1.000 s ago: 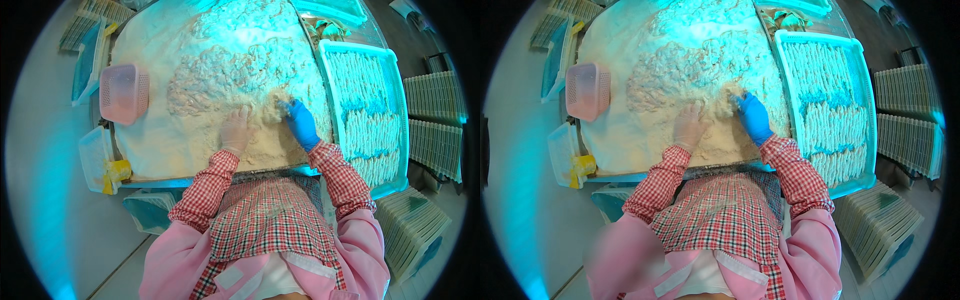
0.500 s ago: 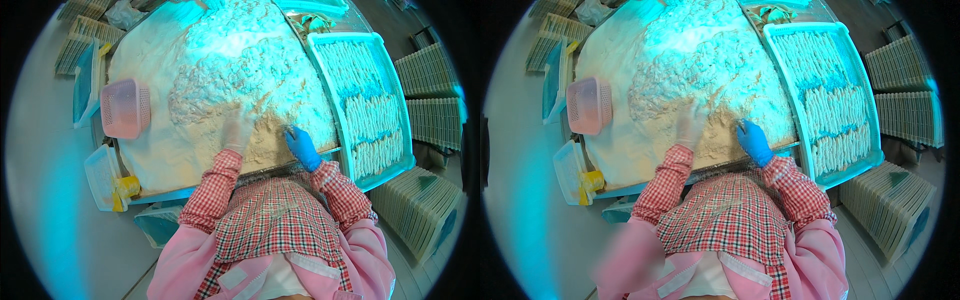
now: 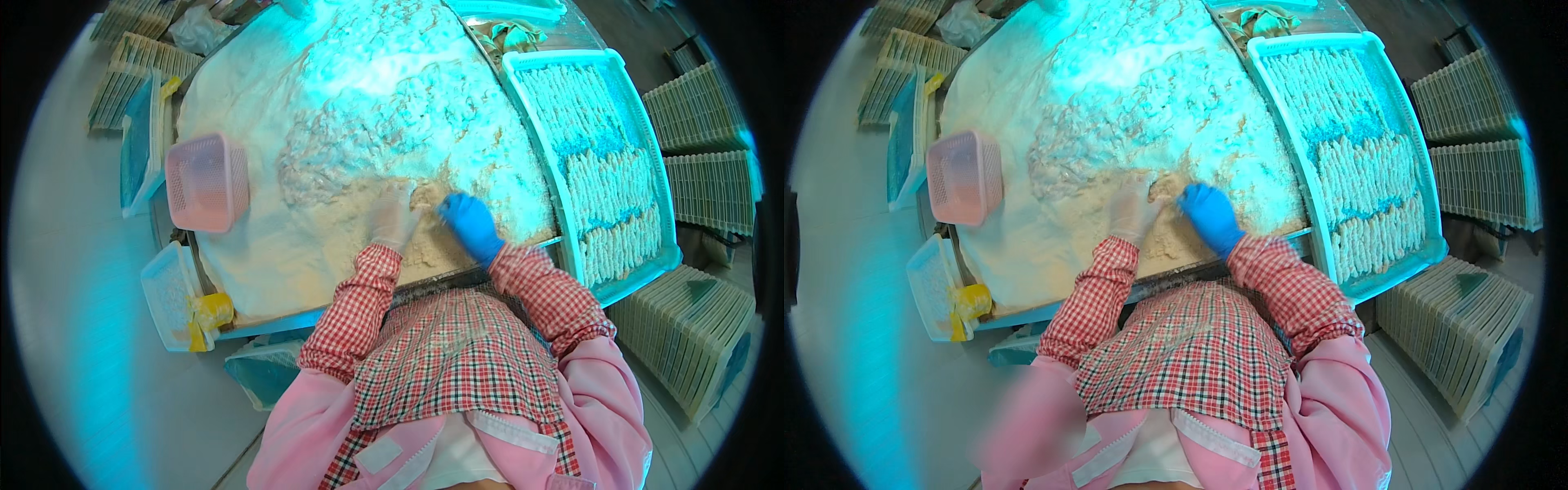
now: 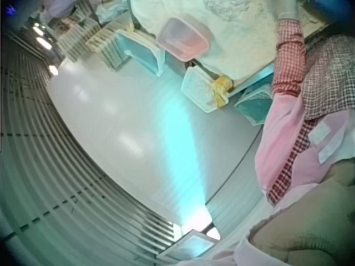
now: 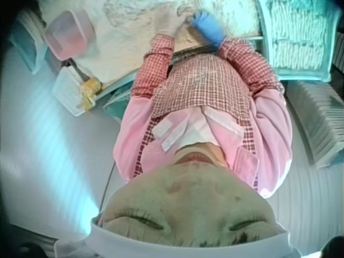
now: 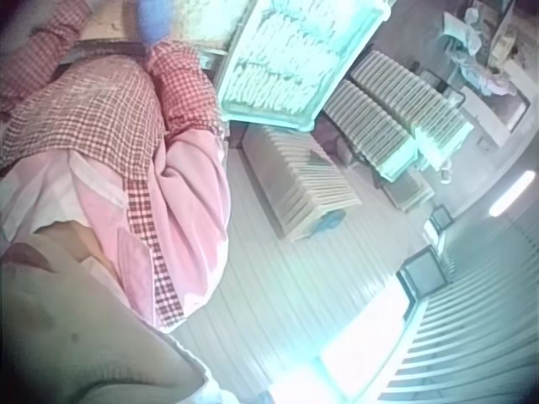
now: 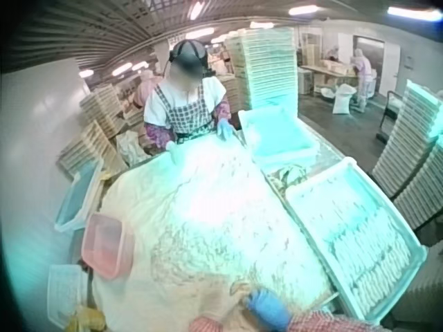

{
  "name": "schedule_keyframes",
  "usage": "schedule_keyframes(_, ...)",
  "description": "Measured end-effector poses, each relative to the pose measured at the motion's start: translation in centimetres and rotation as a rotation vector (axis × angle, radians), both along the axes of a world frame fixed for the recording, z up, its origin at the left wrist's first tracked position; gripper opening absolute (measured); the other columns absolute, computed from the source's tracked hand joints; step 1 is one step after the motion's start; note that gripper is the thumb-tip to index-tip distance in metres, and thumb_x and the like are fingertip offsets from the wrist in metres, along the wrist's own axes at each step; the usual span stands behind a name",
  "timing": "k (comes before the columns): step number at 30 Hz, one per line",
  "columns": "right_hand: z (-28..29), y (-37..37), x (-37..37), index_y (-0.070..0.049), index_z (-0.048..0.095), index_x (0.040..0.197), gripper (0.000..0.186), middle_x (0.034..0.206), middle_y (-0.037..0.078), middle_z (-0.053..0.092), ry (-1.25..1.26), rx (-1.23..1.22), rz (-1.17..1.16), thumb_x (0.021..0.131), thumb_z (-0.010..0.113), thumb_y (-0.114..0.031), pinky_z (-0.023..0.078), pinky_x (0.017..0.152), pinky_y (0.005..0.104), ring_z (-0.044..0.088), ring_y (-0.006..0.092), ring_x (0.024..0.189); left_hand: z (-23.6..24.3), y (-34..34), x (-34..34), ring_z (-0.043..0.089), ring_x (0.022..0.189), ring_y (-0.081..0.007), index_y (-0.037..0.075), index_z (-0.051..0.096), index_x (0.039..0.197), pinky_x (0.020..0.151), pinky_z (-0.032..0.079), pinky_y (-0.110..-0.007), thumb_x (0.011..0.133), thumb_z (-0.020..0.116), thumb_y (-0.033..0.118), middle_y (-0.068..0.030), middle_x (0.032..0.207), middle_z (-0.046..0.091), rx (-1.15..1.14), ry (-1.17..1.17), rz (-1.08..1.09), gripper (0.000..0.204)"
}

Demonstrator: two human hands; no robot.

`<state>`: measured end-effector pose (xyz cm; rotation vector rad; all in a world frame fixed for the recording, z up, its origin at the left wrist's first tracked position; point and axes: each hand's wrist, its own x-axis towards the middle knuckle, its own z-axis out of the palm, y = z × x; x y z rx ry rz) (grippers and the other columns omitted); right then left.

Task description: The person shapes small portions of dough by hand on a floured table and places them into a white plastic tray. The person repeatedly scoops dough, rolls it into a cylindrical shape, and arranges the pieces in rows within the tray.

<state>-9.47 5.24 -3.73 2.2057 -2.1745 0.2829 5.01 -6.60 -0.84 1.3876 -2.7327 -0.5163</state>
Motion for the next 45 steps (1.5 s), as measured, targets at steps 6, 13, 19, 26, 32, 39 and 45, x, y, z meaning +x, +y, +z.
schedule_keyframes(6, 5.7, 0.6, -2.9, -0.010, 0.062, 0.112, 0.032, 0.100, 0.011, 0.058, -0.154, -0.141, -0.019, 0.081, 0.061, -0.005, 0.047, 0.066, 0.0423, 0.055, 0.0269, 0.085, 3.5, -0.9, 2.1, 0.065, 0.084, -0.0286, 0.012, 0.065, 0.117, 0.072, 0.052, -0.039, 0.087, 0.062, 0.027, -0.0155, 0.103, 0.065, 0.234, 0.427, -0.148, 0.034)
schedule_keyframes(13, 2.8, 2.4, 1.9, -0.005, 0.065, 0.105, 0.022, 0.095, 0.012, 0.060, -0.517, 0.064, -0.125, 0.085, 0.059, -0.009, 0.049, 0.066, 0.0391, 0.058, 0.0291, 0.085, 0.5, -0.2, 5.6, 0.063, 0.084, -0.0280, 0.012, 0.060, 0.125, 0.068, 0.051, -0.038, 0.084, 0.063, 0.018, -0.0123, 0.092, 0.065, 0.004, 0.019, -0.049, 0.041)
schedule_keyframes(19, -1.4, 0.1, 1.9, -0.004, 0.060, 0.117, 0.028, 0.108, 0.008, 0.062, -2.137, 0.278, -0.535, 0.096, 0.055, -0.022, 0.052, 0.075, 0.0343, 0.060, 0.0217, 0.094, 1.9, 8.0, 0.8, 0.055, 0.103, -0.0316, 0.005, 0.060, 0.121, 0.089, 0.044, -0.044, 0.085, 0.058, 0.024, -0.0149, 0.110, 0.058, 0.090, 0.164, -0.053, 0.041)
schedule_keyframes(26, 6.9, -0.4, 6.3, -0.005, 0.044, 0.134, 0.046, 0.135, 0.015, 0.048, -2.415, -0.076, -0.639, 0.098, 0.049, -0.031, 0.040, 0.102, 0.0389, 0.050, 0.0257, 0.119, 0.7, 5.6, -0.7, 0.031, 0.134, -0.0384, 0.005, 0.039, 0.140, 0.111, 0.022, -0.049, 0.089, 0.052, 0.022, -0.0186, 0.145, 0.035, -0.092, 0.521, 0.093, 0.055)
schedule_keyframes(32, 0.8, -1.7, 8.3, -0.003, 0.017, 0.150, 0.055, 0.157, 0.011, 0.018, -2.891, -0.765, 0.174, 0.102, 0.029, -0.025, 0.014, 0.117, 0.0408, 0.019, 0.0248, 0.144, 0.9, 6.0, -3.7, 0.047, 0.118, -0.0389, 0.000, 0.054, 0.123, 0.103, 0.034, -0.048, 0.090, 0.050, 0.018, -0.0202, 0.125, 0.053, -0.122, 0.775, 0.031, 0.037)
schedule_keyframes(39, 3.5, 1.8, 0.0, -0.007, 0.034, 0.144, 0.053, 0.145, 0.011, 0.041, -2.676, 0.029, -0.319, 0.102, 0.035, -0.038, 0.036, 0.108, 0.0440, 0.044, 0.0255, 0.129, 2.2, 6.1, -6.6, 0.029, 0.137, -0.0382, 0.007, 0.042, 0.140, 0.113, 0.019, -0.049, 0.092, 0.048, 0.020, -0.0163, 0.149, 0.033, -0.160, 0.386, -0.157, 0.050)
schedule_keyframes(45, 8.2, 2.1, -14.1, -0.010, 0.049, 0.134, 0.055, 0.109, 0.004, 0.057, -2.261, 0.259, -0.661, 0.094, 0.051, -0.048, 0.055, 0.070, 0.0527, 0.059, 0.0217, 0.092, 3.1, 4.8, -1.1, 0.030, 0.138, -0.0378, 0.009, 0.043, 0.140, 0.113, 0.017, -0.054, 0.090, 0.053, 0.033, -0.0159, 0.149, 0.034, 0.133, 0.216, -0.658, 0.056)
